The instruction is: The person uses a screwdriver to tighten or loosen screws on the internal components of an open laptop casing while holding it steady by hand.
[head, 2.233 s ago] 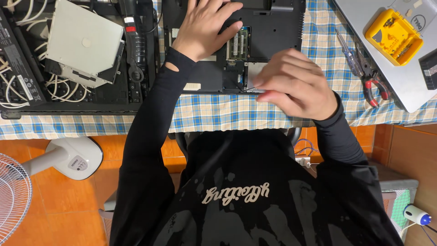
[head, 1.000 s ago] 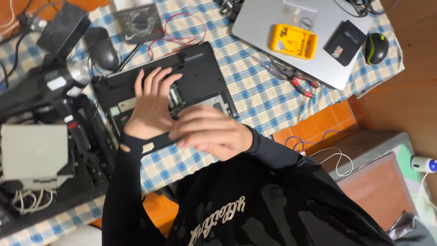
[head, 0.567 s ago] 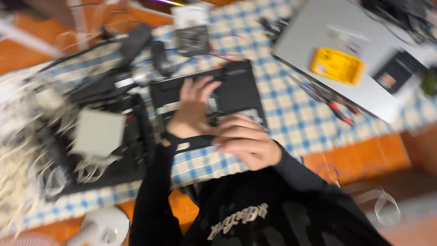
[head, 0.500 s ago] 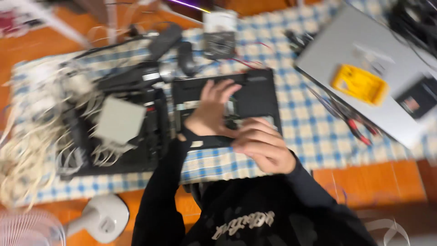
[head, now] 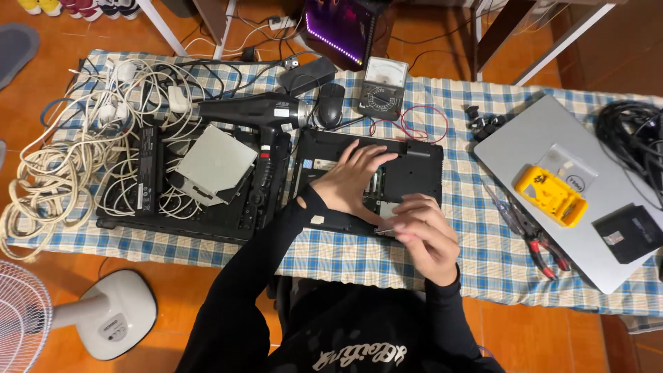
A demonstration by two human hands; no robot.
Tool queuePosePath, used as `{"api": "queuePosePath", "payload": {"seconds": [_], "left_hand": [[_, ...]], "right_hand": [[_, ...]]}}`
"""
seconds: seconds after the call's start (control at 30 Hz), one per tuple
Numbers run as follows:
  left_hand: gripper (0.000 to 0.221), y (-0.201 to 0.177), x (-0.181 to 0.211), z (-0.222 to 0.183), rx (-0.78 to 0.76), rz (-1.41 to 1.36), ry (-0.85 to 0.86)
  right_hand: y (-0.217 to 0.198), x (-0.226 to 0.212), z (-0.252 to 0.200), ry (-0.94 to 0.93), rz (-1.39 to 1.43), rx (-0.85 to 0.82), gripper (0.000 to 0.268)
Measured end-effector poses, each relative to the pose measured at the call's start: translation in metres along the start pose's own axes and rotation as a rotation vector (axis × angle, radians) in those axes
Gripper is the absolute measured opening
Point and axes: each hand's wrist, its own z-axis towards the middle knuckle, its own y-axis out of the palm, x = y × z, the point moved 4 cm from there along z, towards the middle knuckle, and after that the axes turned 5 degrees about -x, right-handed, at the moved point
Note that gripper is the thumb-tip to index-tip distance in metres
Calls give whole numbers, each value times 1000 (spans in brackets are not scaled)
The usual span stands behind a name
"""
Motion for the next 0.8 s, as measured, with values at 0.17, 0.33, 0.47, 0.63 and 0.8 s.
{"api": "queuePosePath", "payload": {"seconds": [0.17, 0.33, 0.47, 0.63, 0.8], "left_hand": [[143, 2, -2, -2, 2, -14, 14], [144, 4, -3, 0, -13, -13, -5], [143, 5, -5, 0, -36, -25, -1], [143, 5, -5, 1, -31, -35, 0], [143, 6, -5, 1, -28, -11, -2]], "right_hand": [[2, 1, -4, 18, 111, 32, 16], [2, -1, -5, 36, 37, 20, 15], [6, 6, -12, 18, 86, 43, 12], [5, 0, -5, -9, 151, 19, 22], [8, -1, -4, -11, 74, 6, 16]]}}
